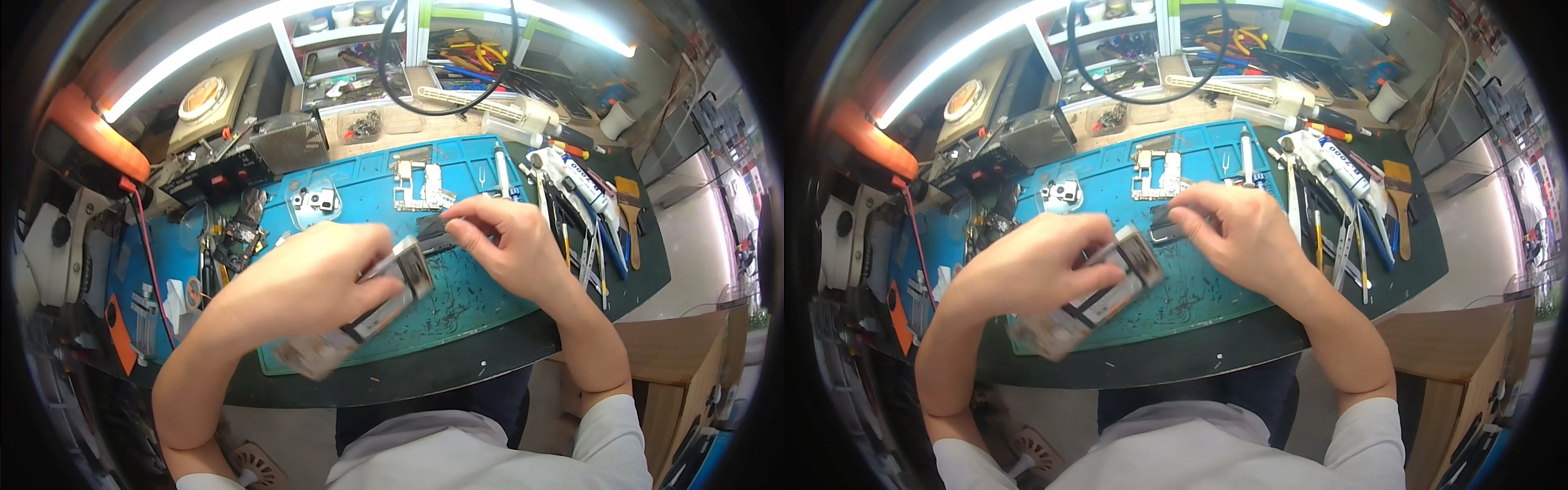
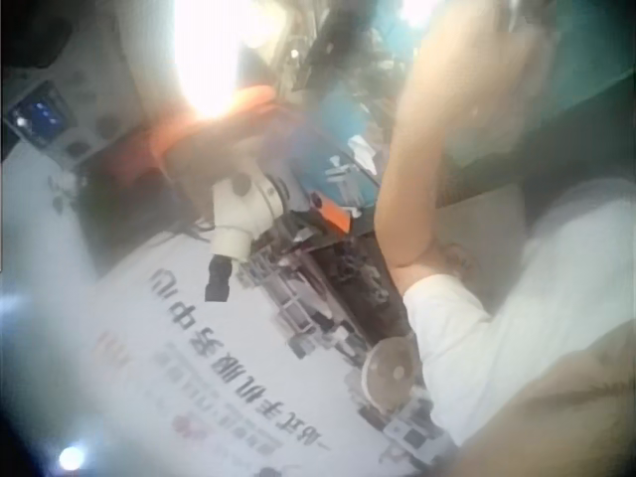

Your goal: The person cleans a disassembled smartphone with a brush and compressed air, then uses tweezers and a spudger to remove and reposition internal components including the battery and ribbon cables. The person handles the phone and tools directly on a cluttered workbench.

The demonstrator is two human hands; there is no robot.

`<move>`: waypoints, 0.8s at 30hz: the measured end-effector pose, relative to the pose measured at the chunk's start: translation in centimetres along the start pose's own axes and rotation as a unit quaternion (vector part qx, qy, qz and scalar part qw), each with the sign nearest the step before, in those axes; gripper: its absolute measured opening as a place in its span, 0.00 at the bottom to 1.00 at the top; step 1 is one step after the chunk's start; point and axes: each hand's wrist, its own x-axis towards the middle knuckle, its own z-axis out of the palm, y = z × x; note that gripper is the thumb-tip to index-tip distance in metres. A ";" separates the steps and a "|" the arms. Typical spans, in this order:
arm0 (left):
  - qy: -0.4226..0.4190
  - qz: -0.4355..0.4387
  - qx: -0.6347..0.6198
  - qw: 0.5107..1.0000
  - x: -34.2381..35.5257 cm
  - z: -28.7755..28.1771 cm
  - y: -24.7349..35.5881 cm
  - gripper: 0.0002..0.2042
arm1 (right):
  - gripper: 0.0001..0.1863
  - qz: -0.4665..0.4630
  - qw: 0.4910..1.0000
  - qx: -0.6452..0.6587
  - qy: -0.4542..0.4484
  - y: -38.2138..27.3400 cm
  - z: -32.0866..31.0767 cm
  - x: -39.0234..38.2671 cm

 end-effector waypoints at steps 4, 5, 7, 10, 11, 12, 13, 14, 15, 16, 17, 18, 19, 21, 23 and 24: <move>0.033 -0.037 -0.385 0.922 -0.9 -0.7 -1.7 0.17 | 0.20 0.129 0.929 0.298 -0.179 -1.3 0.1 -0.1; 0.023 -0.043 -0.446 0.894 -1.0 -0.3 -1.8 0.17 | 0.21 0.129 0.911 0.347 -0.183 -1.2 0.2 -0.3; 0.030 -0.069 -0.536 0.841 -2.1 0.9 -2.4 0.19 | 0.23 0.122 0.869 0.437 -0.197 -1.0 1.0 -0.3; 0.025 -0.086 -0.628 0.773 -2.5 3.1 -2.7 0.22 | 0.23 0.160 0.847 0.451 -0.231 -0.6 0.9 -0.1; 0.026 -0.089 -0.655 0.750 -2.5 3.5 -2.4 0.23 | 0.24 0.173 0.830 0.475 -0.235 -0.3 0.8 -0.1; 0.024 -0.092 -0.669 0.737 -2.4 3.8 -2.3 0.22 | 0.24 0.182 0.826 0.479 -0.234 -0.2 0.9 -0.2; 0.025 -0.095 -0.685 0.722 -2.3 4.1 -2.3 0.22 | 0.24 0.191 0.823 0.480 -0.236 -0.2 0.9 -0.1; 0.026 -0.097 -0.701 0.706 -2.3 4.4 -2.2 0.22 | 0.24 0.199 0.820 0.481 -0.238 -0.3 0.9 -0.1; 0.028 -0.105 -0.715 0.691 -2.4 4.7 -2.1 0.21 | 0.25 0.202 0.820 0.479 -0.240 -0.3 1.0 -0.1; 0.033 -0.107 -0.720 0.685 -2.4 4.8 -1.7 0.22 | 0.25 0.203 0.822 0.473 -0.242 -0.3 1.0 -0.1; 0.035 -0.108 -0.719 0.686 -2.4 5.0 -1.5 0.22 | 0.25 0.204 0.825 0.468 -0.244 -0.3 1.1 -0.1; 0.037 -0.109 -0.718 0.687 -2.4 5.0 -1.4 0.22 | 0.25 0.205 0.827 0.462 -0.247 -0.3 1.1 -0.1; 0.043 -0.111 -0.720 0.684 -2.5 5.1 -1.2 0.22 | 0.26 0.204 0.831 0.452 -0.251 -0.4 1.3 0.0; 0.052 -0.113 -0.724 0.679 -2.7 5.1 -1.1 0.22 | 0.26 0.209 0.834 0.442 -0.256 -0.5 1.5 0.0; 0.040 -0.118 -0.717 0.685 -2.8 5.0 -1.4 0.22 | 0.25 0.212 0.838 0.435 -0.253 -0.7 1.6 -0.1; 0.033 -0.121 -0.714 0.689 -2.8 4.9 -1.6 0.22 | 0.23 0.214 0.839 0.435 -0.248 -0.8 1.7 -0.2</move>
